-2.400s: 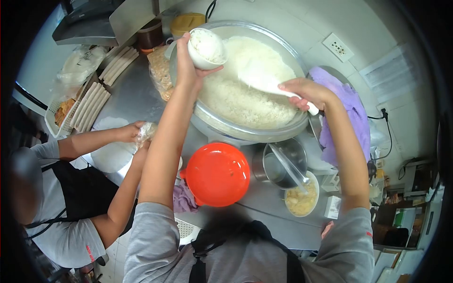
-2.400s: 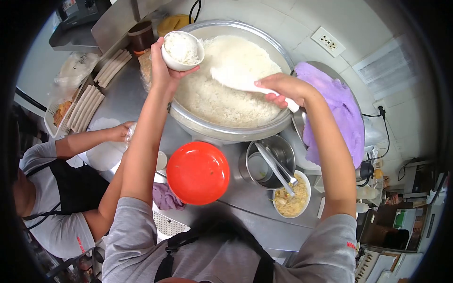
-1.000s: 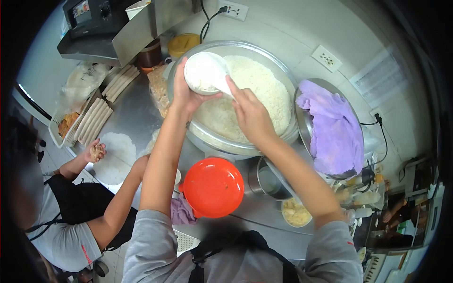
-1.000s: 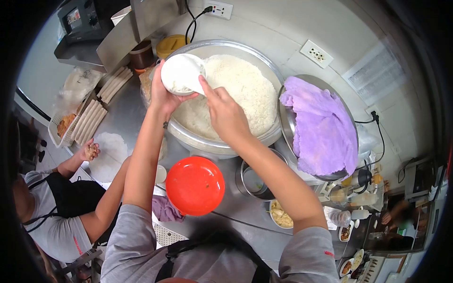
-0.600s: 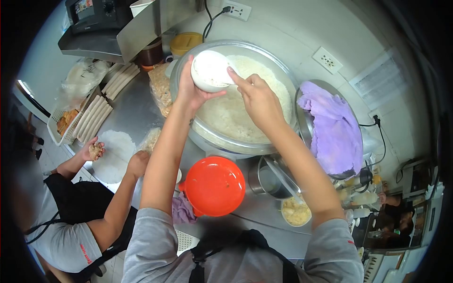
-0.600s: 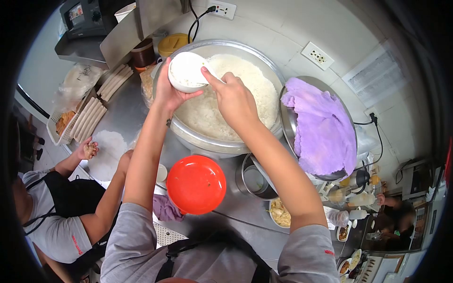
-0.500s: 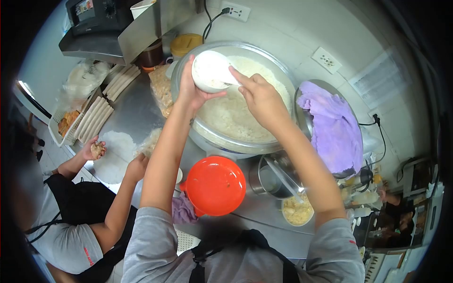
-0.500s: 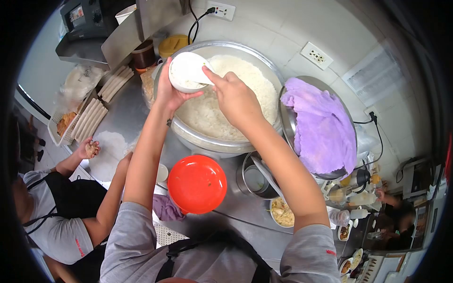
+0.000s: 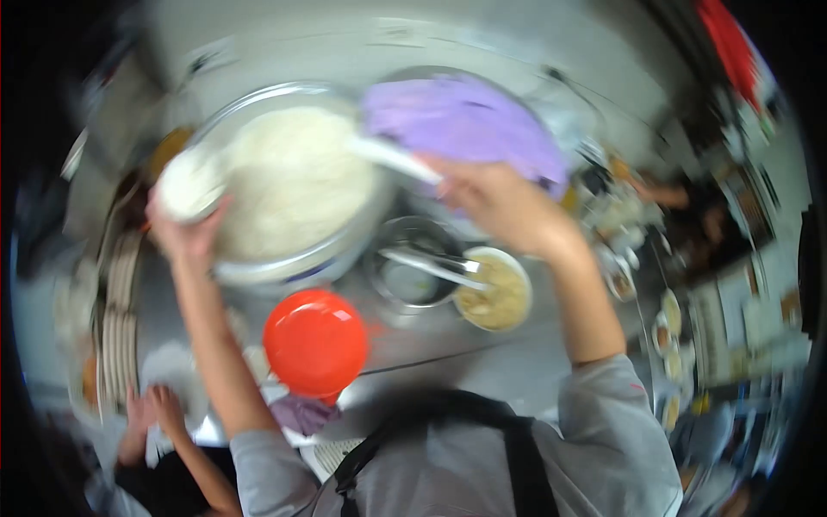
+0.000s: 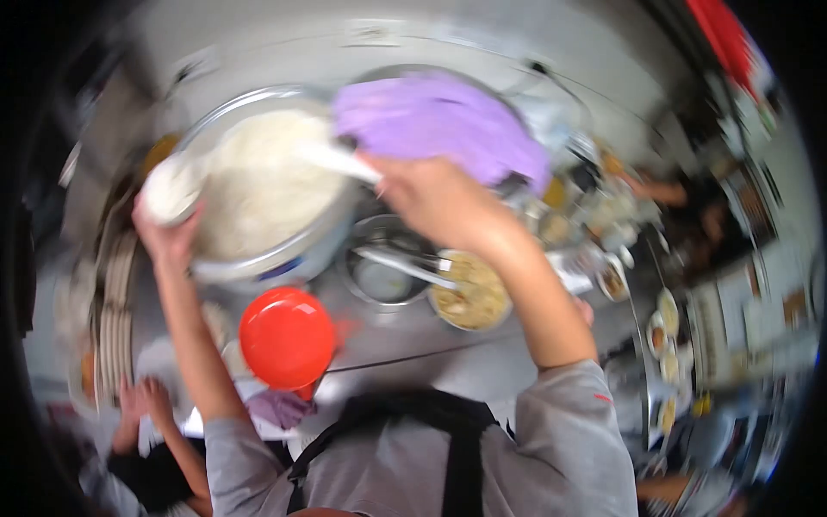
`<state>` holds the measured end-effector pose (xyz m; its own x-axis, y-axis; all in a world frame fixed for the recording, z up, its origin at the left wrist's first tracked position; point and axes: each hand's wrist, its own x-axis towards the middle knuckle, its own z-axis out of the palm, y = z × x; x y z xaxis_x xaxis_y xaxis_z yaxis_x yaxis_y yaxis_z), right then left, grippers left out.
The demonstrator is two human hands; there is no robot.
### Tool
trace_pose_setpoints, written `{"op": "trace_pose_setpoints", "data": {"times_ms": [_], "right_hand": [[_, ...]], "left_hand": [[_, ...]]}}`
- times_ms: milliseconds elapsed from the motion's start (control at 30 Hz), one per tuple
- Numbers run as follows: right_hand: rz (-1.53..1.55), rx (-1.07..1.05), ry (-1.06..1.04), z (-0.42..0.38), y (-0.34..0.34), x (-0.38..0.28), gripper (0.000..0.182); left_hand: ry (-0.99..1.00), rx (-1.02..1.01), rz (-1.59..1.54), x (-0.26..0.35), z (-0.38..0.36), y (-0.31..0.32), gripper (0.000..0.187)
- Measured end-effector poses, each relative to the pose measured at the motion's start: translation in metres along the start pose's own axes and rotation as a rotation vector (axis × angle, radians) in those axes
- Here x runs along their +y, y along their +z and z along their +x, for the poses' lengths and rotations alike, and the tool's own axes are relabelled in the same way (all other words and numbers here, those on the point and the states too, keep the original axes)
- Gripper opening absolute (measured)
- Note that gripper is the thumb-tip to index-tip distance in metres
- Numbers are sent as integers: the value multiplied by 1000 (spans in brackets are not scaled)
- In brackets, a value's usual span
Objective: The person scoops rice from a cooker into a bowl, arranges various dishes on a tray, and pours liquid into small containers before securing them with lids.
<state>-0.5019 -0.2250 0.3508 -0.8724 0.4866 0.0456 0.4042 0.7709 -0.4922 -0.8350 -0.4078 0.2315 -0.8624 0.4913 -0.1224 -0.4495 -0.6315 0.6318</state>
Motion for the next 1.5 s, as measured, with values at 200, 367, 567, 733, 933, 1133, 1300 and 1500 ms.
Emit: {"op": "trace_pose_setpoints", "data": {"times_ms": [200,367,567,733,933,1133,1300,1500], "right_hand": [[-416,-298,171,-40,57,95,26],[-386,-105,6,-1,81,108,21],[-452,679,-94,101,-20,124,47],[-520,514,1,150,-28,200,47],[-454,658,-267,138,-45,190,39],[-218,559,-625,160,-35,45,35],[-303,272,-682,232,84,-41,34],[-179,400,-542,262,144,-42,36]], "left_hand": [[-87,-170,-105,3,22,-22,60],[-107,-477,-91,-2,65,-67,62],[-17,-125,-23,-3,29,-26,56],[2,-11,-43,-7,-5,8,60],[42,-226,-30,-1,-46,-13,67],[96,-334,-218,12,-151,-31,78],[90,-334,-395,5,-211,-42,82],[150,-213,14,-18,-297,-120,82]]}}
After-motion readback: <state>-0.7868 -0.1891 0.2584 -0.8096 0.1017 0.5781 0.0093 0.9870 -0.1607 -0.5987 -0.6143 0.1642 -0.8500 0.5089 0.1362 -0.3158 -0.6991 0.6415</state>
